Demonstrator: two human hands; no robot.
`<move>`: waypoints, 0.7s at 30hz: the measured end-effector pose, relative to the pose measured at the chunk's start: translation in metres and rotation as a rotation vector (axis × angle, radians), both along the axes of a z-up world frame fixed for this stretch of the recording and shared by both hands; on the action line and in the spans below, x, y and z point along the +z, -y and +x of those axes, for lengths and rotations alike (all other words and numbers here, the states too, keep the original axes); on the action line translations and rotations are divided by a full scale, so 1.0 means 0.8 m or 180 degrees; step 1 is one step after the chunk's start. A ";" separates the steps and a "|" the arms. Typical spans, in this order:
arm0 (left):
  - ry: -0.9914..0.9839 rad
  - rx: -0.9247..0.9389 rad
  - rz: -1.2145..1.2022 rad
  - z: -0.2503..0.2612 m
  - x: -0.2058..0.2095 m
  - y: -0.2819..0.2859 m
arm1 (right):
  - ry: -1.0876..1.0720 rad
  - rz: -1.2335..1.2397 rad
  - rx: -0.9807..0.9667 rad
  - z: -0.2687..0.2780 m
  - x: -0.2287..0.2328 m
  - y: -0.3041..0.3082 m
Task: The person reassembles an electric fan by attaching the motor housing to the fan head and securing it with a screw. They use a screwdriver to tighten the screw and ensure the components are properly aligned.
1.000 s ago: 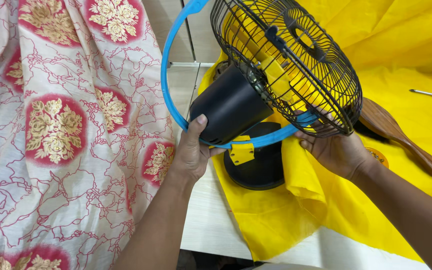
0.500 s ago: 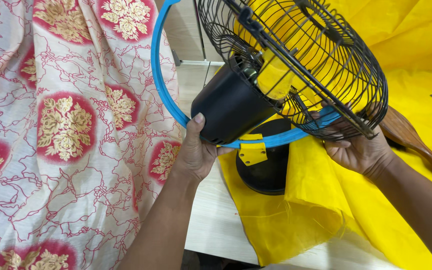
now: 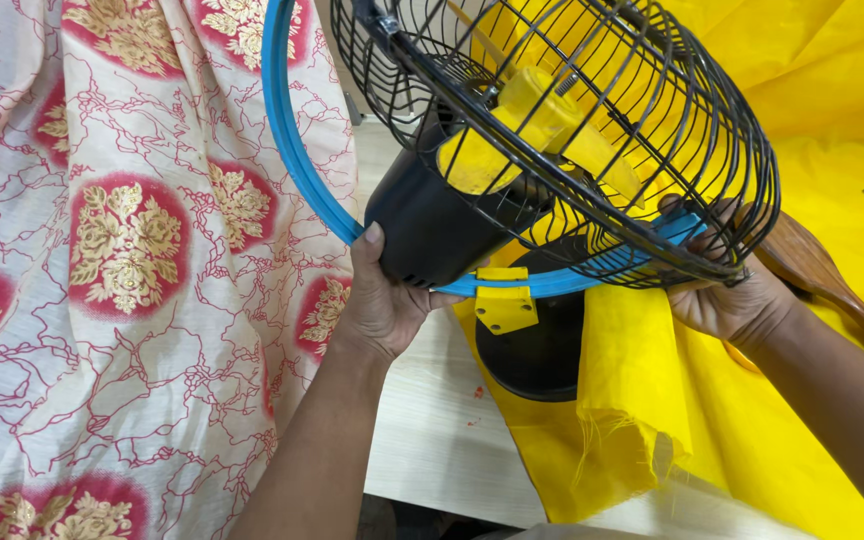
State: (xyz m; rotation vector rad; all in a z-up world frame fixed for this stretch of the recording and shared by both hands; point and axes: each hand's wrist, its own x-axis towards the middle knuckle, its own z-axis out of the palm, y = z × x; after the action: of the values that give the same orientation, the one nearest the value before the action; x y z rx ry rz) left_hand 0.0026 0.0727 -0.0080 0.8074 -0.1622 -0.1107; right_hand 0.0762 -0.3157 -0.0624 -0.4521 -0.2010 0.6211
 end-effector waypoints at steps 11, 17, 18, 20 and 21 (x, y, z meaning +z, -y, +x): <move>0.0176 -0.0192 -0.0174 -0.001 0.011 -0.002 | 0.0383 -0.0563 -0.0396 -0.014 0.042 -0.006; 0.0207 -0.0353 -0.0196 -0.003 0.012 -0.001 | 0.0470 0.0097 0.0425 -0.006 0.054 -0.005; 0.0192 -0.0345 -0.0188 -0.003 0.012 -0.001 | 0.0454 0.0285 0.0660 -0.006 0.058 -0.005; 0.0253 -0.0337 -0.0167 -0.003 0.011 -0.005 | 0.0393 -0.0204 0.0319 -0.010 0.068 -0.005; 0.0283 -0.0339 -0.0167 -0.003 0.010 -0.007 | 0.0360 -0.0459 0.0143 -0.013 0.073 -0.004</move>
State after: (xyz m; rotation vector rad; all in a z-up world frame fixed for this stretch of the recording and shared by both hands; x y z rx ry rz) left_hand -0.0001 0.0781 0.0002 0.7517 -0.2912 -0.1703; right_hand 0.0661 -0.3126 -0.0038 -0.6238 -0.2756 0.6572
